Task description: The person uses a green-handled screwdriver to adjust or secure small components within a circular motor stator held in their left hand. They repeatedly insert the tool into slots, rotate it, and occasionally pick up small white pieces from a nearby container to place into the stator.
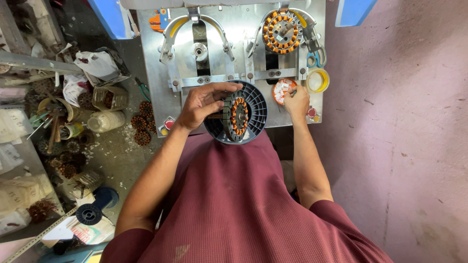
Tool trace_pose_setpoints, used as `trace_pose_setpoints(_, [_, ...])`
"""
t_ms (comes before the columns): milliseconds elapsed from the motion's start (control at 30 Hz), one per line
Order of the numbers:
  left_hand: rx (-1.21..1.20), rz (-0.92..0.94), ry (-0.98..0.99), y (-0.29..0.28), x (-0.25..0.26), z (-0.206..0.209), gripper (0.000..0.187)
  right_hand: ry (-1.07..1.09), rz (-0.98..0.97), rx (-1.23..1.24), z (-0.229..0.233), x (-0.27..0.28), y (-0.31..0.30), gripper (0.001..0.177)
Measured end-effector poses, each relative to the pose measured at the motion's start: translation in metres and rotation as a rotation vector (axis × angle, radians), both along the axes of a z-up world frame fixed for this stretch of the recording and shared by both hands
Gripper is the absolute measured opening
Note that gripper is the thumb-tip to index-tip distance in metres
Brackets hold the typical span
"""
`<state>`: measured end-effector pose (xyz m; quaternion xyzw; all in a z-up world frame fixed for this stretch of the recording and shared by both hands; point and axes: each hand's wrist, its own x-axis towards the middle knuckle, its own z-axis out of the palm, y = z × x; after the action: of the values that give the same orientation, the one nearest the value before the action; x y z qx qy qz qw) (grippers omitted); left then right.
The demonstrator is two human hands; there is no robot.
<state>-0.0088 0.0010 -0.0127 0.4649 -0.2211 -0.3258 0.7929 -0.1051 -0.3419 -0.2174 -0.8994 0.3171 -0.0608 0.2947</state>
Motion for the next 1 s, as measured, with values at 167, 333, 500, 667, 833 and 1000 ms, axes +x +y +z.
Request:
trace_pose_setpoints(167, [-0.015,0.013,0.028,0.000,0.000,0.002,0.039,-0.213,0.135,-0.071,0.011,-0.004,0.001,0.017])
trace_pose_setpoints(333, [-0.032,0.042,0.037,-0.001,-0.003,0.004,0.034,-0.237,0.020,0.193,0.033,-0.013,0.004,0.014])
trace_pose_setpoints(500, [-0.001,0.036,-0.005,-0.002,-0.002,-0.001,0.034,-0.211,-0.197,0.495,0.033,-0.015,-0.003,0.013])
trace_pose_setpoints(667, [0.050,0.051,-0.091,-0.003,0.000,-0.004,0.033,-0.076,-0.038,0.199,0.037,-0.020,-0.007,0.007])
trace_pose_setpoints(833, [0.071,0.065,-0.108,-0.004,-0.001,-0.004,0.030,-0.154,0.114,0.063,0.041,-0.015,0.003,0.018])
trace_pose_setpoints(1000, [0.084,0.072,-0.102,-0.005,-0.001,0.000,0.030,-0.284,0.200,-0.062,0.035,0.000,0.010,0.019])
